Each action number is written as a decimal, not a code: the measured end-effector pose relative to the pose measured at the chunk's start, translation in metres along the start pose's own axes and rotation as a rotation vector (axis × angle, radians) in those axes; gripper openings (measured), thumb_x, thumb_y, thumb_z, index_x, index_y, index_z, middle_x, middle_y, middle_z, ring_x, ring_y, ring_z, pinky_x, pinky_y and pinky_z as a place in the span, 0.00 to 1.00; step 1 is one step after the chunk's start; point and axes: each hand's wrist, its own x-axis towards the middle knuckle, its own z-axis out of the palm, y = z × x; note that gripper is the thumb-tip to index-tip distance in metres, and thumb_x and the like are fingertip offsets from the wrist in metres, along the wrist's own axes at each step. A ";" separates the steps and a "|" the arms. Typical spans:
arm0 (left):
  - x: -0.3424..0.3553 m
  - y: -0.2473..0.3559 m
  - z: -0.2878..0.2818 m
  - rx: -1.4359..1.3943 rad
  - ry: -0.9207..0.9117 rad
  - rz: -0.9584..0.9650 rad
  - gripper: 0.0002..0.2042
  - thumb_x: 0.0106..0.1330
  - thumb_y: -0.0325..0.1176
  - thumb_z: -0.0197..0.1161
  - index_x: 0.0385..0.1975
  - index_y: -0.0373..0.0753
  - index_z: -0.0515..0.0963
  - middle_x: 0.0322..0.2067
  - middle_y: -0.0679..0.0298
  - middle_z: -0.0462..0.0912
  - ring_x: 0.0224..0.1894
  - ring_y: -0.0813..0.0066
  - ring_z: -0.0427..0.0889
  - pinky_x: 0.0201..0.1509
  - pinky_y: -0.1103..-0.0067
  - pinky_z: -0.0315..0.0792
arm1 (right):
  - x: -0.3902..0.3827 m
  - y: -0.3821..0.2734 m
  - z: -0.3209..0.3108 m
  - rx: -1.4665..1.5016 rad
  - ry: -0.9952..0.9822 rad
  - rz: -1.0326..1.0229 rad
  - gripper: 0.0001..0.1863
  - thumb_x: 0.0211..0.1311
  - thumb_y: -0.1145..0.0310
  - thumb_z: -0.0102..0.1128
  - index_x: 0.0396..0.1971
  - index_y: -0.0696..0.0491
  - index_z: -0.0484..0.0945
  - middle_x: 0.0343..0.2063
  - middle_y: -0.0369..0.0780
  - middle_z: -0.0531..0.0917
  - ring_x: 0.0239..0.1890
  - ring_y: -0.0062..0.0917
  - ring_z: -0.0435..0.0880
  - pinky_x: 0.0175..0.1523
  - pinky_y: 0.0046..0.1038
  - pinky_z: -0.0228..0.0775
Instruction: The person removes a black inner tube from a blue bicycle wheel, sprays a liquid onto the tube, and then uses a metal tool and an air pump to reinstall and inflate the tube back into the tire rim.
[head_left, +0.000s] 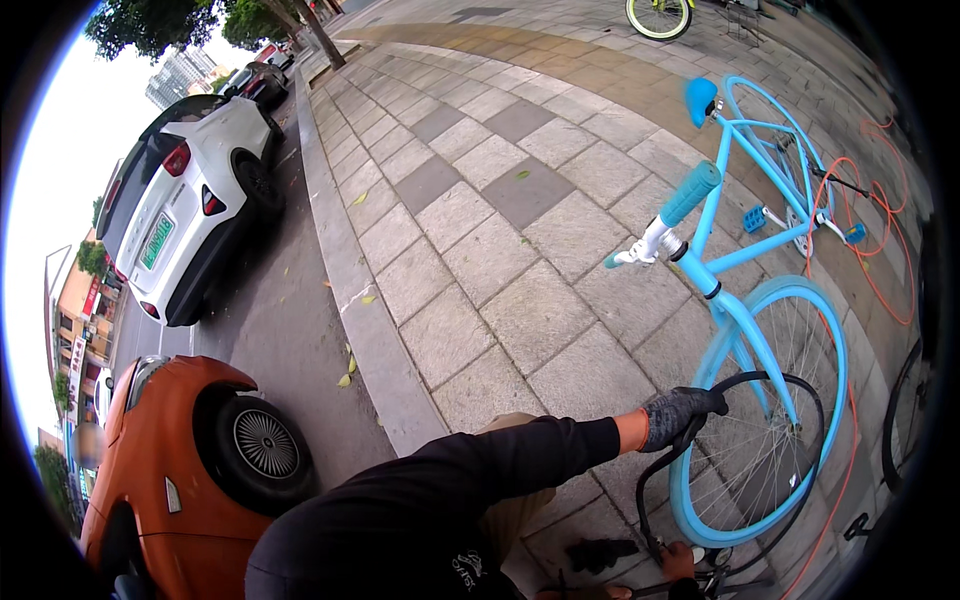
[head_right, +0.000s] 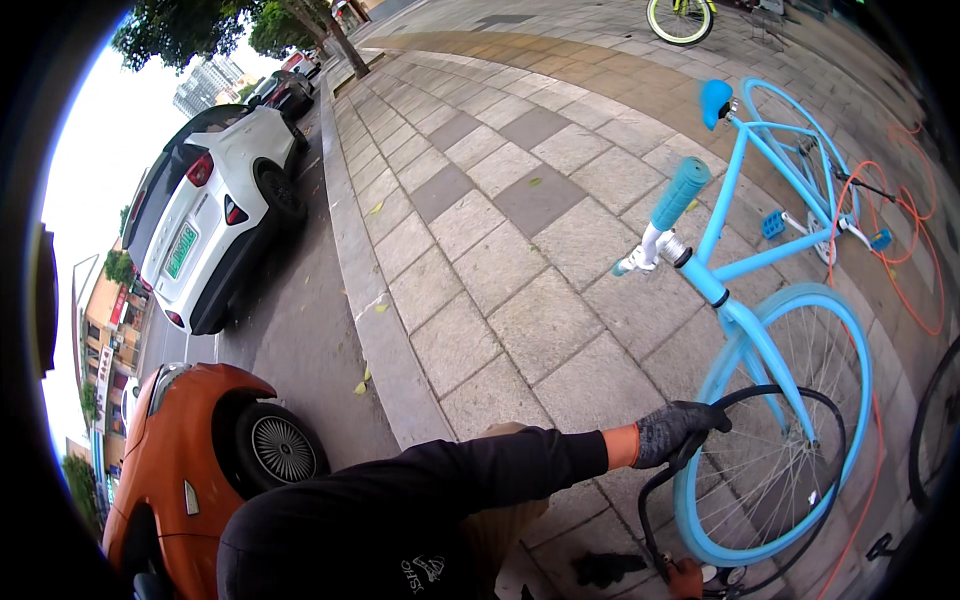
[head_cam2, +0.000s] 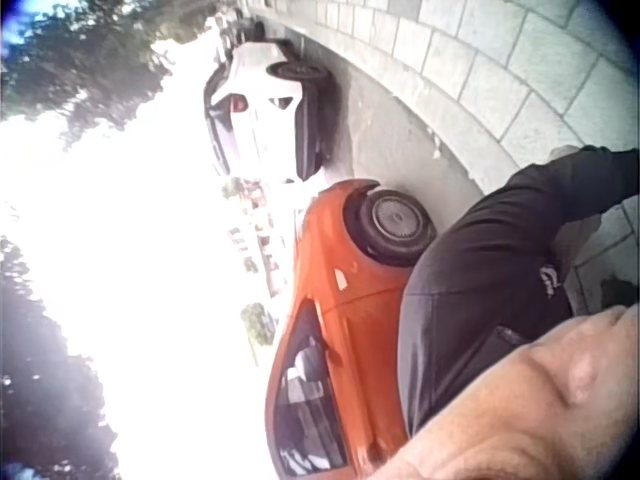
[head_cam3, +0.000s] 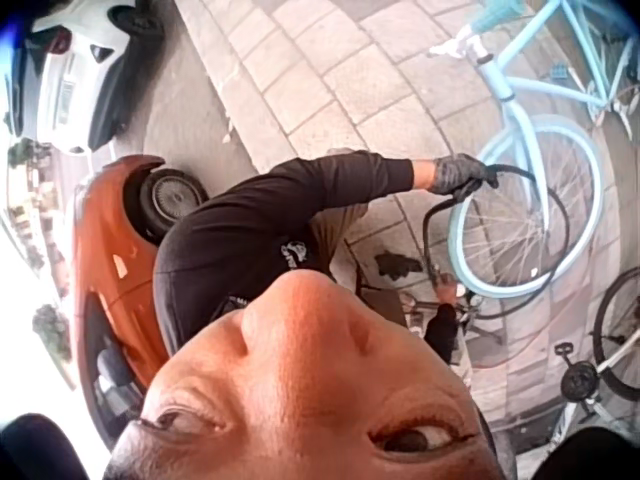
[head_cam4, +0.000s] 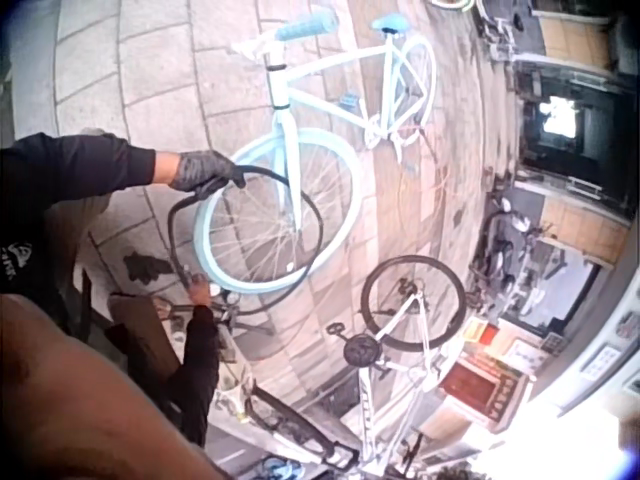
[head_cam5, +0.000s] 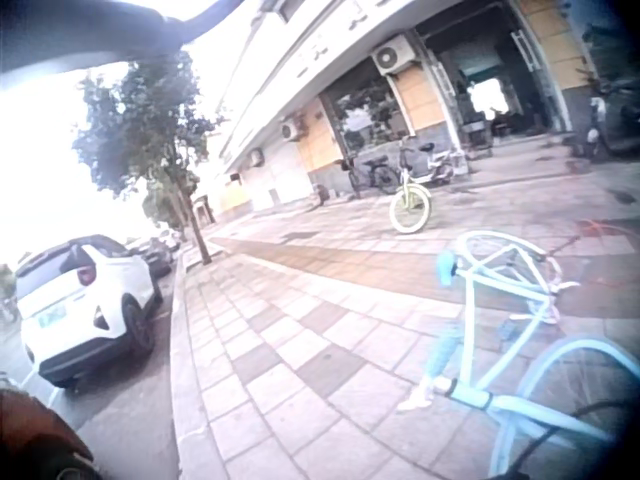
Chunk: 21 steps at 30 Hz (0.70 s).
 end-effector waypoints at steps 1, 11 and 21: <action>0.000 0.002 0.000 0.009 -0.004 0.015 0.13 0.73 0.44 0.64 0.46 0.44 0.89 0.25 0.72 0.75 0.26 0.81 0.71 0.31 0.78 0.66 | -0.002 -0.004 -0.002 0.024 0.027 0.025 0.17 0.61 0.59 0.72 0.27 0.60 0.81 0.28 0.52 0.85 0.38 0.53 0.85 0.45 0.50 0.75; -0.003 0.007 0.003 0.058 -0.038 0.030 0.14 0.72 0.44 0.65 0.45 0.44 0.89 0.26 0.70 0.77 0.26 0.79 0.72 0.31 0.77 0.67 | 0.010 0.060 0.029 -0.126 0.096 -0.042 0.08 0.57 0.70 0.61 0.29 0.60 0.84 0.31 0.54 0.86 0.41 0.54 0.86 0.50 0.50 0.77; 0.005 -0.010 0.008 -0.148 0.127 0.049 0.15 0.71 0.47 0.68 0.39 0.41 0.82 0.19 0.70 0.73 0.15 0.79 0.67 0.18 0.75 0.59 | 0.060 0.044 -0.006 -0.648 -0.580 -0.643 0.09 0.62 0.66 0.62 0.32 0.55 0.86 0.36 0.49 0.88 0.46 0.47 0.87 0.52 0.46 0.78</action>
